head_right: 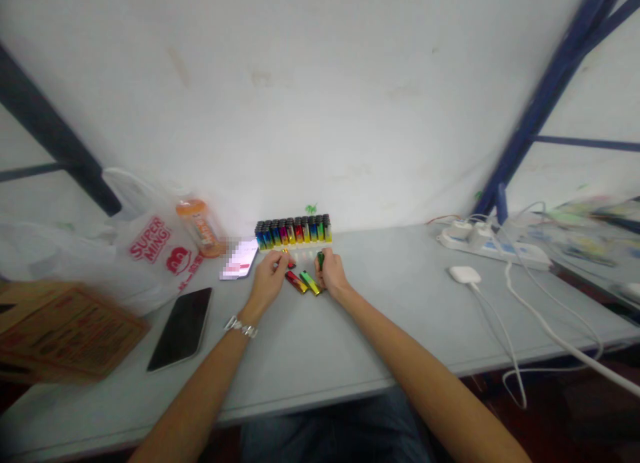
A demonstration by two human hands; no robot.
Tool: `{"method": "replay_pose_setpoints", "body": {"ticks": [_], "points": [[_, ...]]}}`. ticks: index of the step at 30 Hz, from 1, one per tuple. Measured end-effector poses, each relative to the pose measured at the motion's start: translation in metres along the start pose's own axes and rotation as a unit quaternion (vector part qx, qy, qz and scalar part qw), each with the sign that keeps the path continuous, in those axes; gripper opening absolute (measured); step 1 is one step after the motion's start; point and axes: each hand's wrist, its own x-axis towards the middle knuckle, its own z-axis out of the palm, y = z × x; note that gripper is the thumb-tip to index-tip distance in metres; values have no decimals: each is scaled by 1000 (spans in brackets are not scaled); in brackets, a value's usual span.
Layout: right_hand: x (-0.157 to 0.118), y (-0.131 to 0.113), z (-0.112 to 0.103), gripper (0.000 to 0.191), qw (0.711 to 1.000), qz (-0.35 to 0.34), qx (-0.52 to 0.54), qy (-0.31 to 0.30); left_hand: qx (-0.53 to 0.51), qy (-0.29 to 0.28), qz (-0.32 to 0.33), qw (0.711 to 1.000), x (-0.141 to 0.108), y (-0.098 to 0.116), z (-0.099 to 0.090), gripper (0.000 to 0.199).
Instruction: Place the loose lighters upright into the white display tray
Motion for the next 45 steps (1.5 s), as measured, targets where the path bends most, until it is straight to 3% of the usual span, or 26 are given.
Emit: {"method": "replay_pose_setpoints", "body": {"ticks": [3, 10, 17, 22, 27, 35, 39, 45], "points": [[-2, 1, 0, 41, 1000, -23, -8, 7, 2, -4, 2, 1000, -1, 1, 1, 31], [-5, -2, 1, 45, 1000, -1, 3, 1, 3, -3, 2, 1000, -1, 4, -1, 30], [-7, -6, -4, 72, 992, 32, 62, -107, 4, -3, 4, 1000, 0, 5, -2, 29], [-6, -3, 0, 54, 999, 18, 18, -44, 2, -2, 3, 1000, 0, 2, -1, 30], [-8, 0, 2, 46, 998, -56, -38, 17, 0, -10, -4, 1000, -1, 1, 0, 31], [-6, 0, 3, 46, 999, -26, -19, 20, -4, -8, -7, 1000, -1, 1, 0, 30], [-5, -1, 1, 56, 999, 1, 33, -32, -6, -11, -4, 1000, 0, 3, -2, 29], [2, -7, -11, 54, 997, -76, -18, -22, -6, -2, -2, 1000, 0, 4, -2, 29]]}}
